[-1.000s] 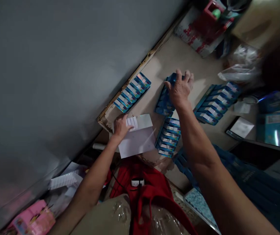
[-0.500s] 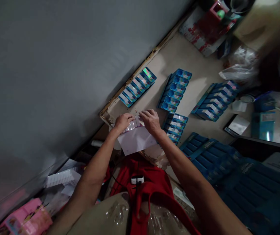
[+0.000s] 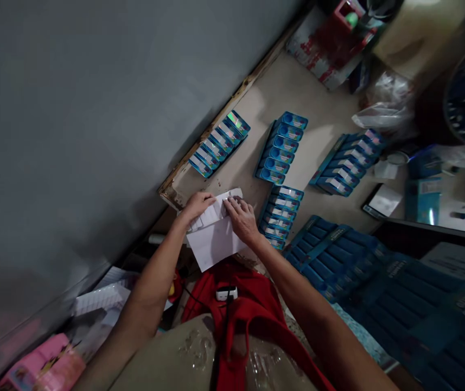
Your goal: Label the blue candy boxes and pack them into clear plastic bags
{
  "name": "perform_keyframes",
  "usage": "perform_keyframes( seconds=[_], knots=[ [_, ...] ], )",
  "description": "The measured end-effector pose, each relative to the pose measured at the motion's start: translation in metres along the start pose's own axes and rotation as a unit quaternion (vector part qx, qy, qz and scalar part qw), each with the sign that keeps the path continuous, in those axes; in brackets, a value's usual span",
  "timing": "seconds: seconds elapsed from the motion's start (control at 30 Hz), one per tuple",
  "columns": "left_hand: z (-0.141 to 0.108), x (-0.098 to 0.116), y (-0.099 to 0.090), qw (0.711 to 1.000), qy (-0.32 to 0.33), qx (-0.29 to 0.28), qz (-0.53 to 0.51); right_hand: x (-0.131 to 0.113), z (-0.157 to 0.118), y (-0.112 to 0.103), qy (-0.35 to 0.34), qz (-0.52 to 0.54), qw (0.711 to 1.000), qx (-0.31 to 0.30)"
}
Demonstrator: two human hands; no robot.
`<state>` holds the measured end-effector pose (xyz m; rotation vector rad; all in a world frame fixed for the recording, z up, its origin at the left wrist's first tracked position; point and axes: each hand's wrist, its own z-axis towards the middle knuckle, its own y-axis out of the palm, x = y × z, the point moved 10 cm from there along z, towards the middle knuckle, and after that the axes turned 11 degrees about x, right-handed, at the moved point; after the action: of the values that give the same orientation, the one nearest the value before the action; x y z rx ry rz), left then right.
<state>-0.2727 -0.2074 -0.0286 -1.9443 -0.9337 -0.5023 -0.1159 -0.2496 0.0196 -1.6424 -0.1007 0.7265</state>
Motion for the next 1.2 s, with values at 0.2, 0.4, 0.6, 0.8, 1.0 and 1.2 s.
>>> perform_keyframes(
  seconds=[0.2, 0.4, 0.6, 0.8, 1.0, 1.2],
  knots=[
    [0.001, 0.005, -0.006, 0.997, -0.001, 0.034, 0.072, 0.008, 0.015, -0.022, 0.013, 0.025, 0.999, 0.032],
    [-0.007, 0.020, -0.006, 0.992, 0.013, 0.044, 0.114, 0.007, 0.037, -0.025, -0.025, 0.024, 0.999, 0.006],
    [-0.012, 0.015, -0.010, 0.990, -0.003, 0.057, 0.131, 0.002, 0.029, -0.010, -0.049, 0.046, 0.997, -0.042],
    [-0.007, 0.010, -0.008, 0.987, -0.015, 0.068, 0.142, 0.002, 0.017, -0.018, -0.010, 0.035, 0.999, -0.019],
    [-0.005, 0.015, -0.012, 0.979, -0.021, 0.112, 0.169, 0.029, 0.014, -0.064, 0.227, 0.156, 0.959, 0.071],
    [-0.015, 0.067, -0.022, 0.972, -0.011, 0.218, -0.091, 0.083, 0.028, -0.118, 0.418, 0.431, 0.784, 0.159]
  ],
)
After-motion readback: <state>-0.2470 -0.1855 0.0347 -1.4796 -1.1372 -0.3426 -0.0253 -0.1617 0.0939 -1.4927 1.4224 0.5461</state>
